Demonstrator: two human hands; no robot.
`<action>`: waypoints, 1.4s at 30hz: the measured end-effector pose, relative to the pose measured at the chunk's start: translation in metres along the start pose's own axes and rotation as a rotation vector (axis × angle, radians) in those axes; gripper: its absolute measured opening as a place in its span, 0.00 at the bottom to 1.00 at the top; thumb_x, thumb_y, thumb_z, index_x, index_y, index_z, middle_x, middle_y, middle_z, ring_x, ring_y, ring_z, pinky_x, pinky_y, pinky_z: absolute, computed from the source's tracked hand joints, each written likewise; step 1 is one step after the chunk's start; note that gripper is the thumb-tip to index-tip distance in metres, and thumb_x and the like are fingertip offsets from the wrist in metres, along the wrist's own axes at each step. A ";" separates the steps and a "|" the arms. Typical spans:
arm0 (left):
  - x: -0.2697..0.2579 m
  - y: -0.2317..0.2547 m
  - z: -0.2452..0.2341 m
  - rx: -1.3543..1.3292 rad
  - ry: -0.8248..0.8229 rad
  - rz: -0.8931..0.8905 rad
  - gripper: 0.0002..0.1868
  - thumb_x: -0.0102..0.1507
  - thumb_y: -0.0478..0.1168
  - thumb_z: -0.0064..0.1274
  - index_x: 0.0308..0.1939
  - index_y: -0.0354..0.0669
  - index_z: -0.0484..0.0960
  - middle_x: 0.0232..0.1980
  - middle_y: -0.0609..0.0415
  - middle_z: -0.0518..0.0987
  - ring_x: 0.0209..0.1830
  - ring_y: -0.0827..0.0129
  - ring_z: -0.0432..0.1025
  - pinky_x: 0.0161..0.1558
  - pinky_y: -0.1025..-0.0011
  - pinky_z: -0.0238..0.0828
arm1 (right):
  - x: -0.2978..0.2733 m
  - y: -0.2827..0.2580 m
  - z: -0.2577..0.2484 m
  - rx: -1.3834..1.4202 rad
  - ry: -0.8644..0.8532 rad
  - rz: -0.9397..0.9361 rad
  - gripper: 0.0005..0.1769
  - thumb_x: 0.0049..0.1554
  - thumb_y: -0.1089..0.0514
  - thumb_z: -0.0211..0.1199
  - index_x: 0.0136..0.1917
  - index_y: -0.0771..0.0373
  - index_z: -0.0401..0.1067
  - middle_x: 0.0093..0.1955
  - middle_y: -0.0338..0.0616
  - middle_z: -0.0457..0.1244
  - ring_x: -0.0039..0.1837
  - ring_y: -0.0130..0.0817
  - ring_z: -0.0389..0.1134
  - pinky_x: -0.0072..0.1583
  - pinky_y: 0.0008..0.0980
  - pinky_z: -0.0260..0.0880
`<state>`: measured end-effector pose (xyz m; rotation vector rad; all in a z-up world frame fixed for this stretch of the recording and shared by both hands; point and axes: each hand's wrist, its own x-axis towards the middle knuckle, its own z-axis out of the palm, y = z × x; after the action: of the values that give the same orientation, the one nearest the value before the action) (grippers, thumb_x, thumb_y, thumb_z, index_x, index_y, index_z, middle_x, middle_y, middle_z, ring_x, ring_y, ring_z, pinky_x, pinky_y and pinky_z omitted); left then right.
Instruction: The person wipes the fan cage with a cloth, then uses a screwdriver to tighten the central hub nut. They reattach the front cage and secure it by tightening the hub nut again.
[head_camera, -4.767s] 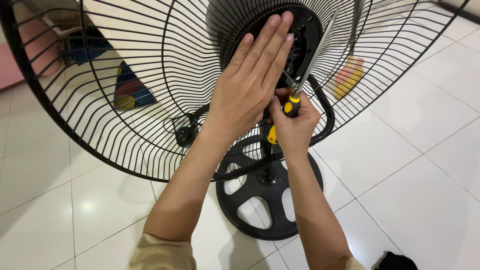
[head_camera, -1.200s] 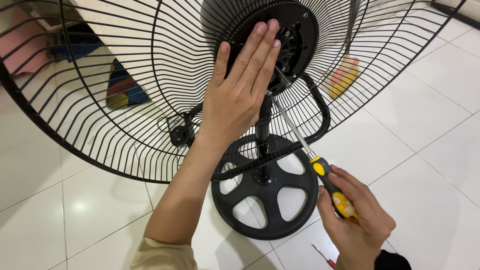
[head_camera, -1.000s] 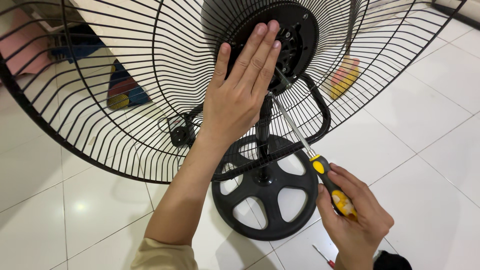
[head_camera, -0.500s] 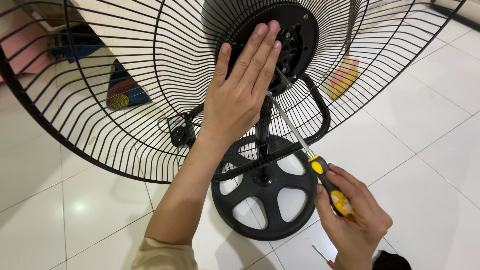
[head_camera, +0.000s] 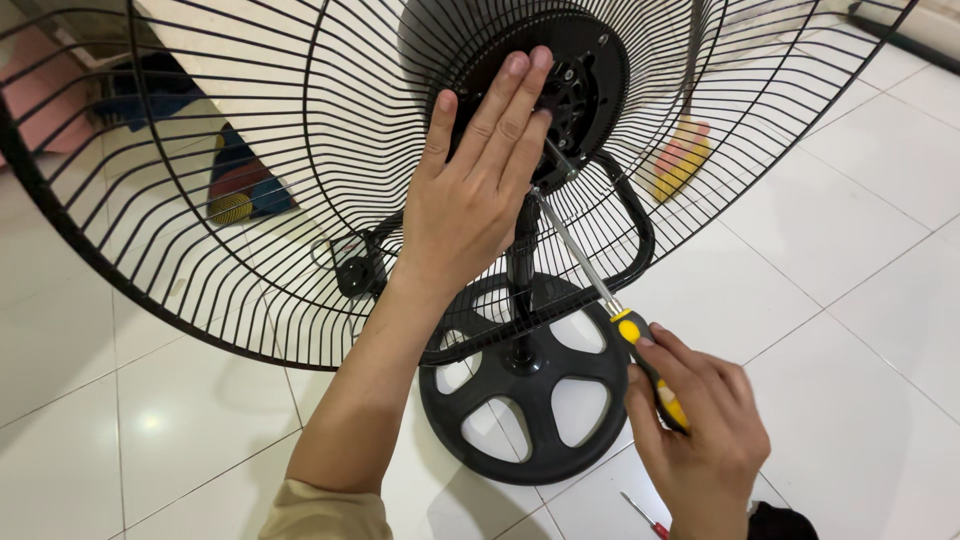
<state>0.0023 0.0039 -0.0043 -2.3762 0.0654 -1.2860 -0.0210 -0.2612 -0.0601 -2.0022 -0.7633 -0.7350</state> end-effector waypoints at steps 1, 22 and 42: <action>0.000 0.000 0.001 -0.006 0.013 -0.004 0.14 0.76 0.31 0.45 0.65 0.38 0.74 0.84 0.50 0.53 0.86 0.67 0.46 0.84 0.52 0.23 | 0.000 0.001 0.000 0.028 -0.005 0.004 0.14 0.52 0.70 0.70 0.53 0.66 0.78 0.55 0.49 0.72 0.54 0.32 0.71 0.55 0.32 0.73; 0.002 0.001 0.005 -0.020 0.019 0.009 0.10 0.76 0.31 0.47 0.60 0.48 0.73 0.84 0.50 0.53 0.86 0.66 0.46 0.82 0.54 0.16 | -0.011 0.024 -0.003 0.141 -0.095 0.208 0.09 0.60 0.69 0.64 0.55 0.67 0.74 0.61 0.48 0.63 0.48 0.32 0.73 0.46 0.25 0.76; 0.004 0.001 0.007 -0.069 0.025 -0.007 0.10 0.75 0.32 0.46 0.59 0.46 0.72 0.84 0.50 0.54 0.86 0.67 0.46 0.82 0.55 0.17 | -0.017 0.034 -0.010 0.207 -0.121 0.327 0.17 0.59 0.64 0.65 0.61 0.66 0.70 0.45 0.44 0.70 0.41 0.29 0.72 0.47 0.26 0.72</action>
<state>0.0106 0.0045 -0.0045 -2.4199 0.1111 -1.3373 -0.0095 -0.2893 -0.0848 -1.9303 -0.5367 -0.3340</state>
